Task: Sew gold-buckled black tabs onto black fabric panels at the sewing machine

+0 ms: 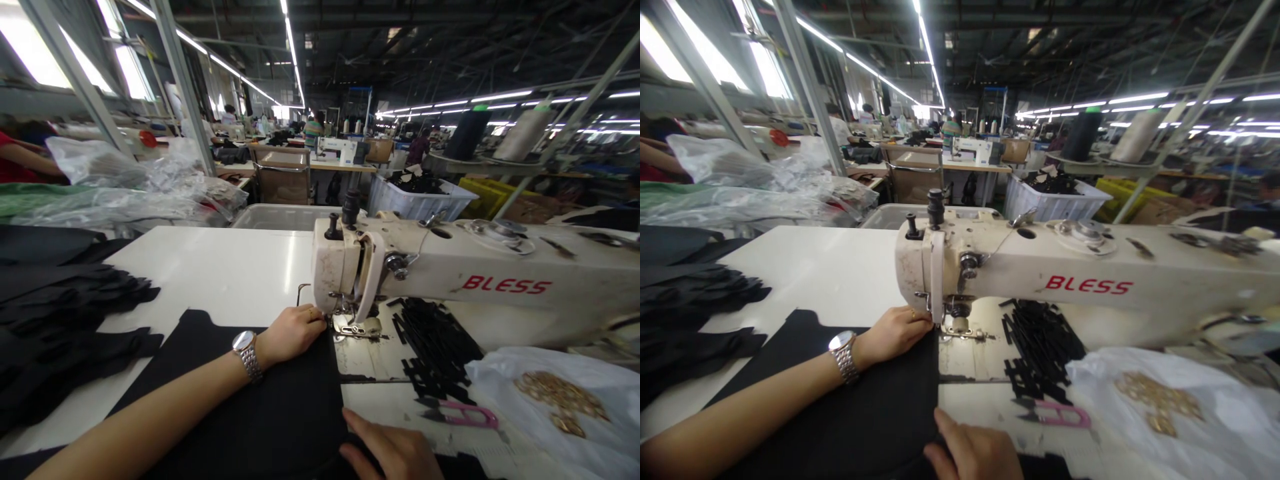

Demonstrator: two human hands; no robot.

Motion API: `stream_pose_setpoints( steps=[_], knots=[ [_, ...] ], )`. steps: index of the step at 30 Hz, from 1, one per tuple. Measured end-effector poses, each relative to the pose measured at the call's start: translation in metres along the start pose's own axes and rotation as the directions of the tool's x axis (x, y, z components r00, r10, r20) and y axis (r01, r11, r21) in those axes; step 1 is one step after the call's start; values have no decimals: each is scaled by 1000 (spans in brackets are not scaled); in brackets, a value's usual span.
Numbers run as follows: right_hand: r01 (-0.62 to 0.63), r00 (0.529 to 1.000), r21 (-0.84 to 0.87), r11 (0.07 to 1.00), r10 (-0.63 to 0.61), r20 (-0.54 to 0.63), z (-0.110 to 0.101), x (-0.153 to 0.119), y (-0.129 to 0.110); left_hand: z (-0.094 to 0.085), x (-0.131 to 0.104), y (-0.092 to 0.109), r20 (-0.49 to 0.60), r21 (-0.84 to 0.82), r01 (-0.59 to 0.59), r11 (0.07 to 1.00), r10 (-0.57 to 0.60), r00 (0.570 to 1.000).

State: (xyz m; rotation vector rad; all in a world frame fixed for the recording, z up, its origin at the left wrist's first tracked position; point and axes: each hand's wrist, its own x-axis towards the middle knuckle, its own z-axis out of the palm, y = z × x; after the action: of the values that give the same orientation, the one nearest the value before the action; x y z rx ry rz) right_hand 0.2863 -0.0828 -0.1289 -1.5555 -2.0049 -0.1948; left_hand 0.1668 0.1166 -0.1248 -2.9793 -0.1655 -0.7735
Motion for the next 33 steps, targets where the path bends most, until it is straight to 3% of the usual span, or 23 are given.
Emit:
stream_pose_setpoints(
  steps=[13, 21, 28, 33],
  knots=[
    [-3, 1000, -32, 999, 4, 28, 2, -1, 4, 3, 0, -2, -17, 42, -8, 999, 9, 1000],
    [-40, 990, -21, 999, 42, 134, 5, -11, 6, 2, -1, -1, -17, 3, -10, 1000, 10, 1000],
    [-20, 997, -11, 1000, 20, 68, 4, -3, 6, 3, 0, -5, -29, 26, -14, 1000, 15, 999],
    [-39, 988, -17, 999, 41, 148, 8, -10, 11, 3, 2, -5, -27, 36, -10, 999, 11, 1000]
  ],
)
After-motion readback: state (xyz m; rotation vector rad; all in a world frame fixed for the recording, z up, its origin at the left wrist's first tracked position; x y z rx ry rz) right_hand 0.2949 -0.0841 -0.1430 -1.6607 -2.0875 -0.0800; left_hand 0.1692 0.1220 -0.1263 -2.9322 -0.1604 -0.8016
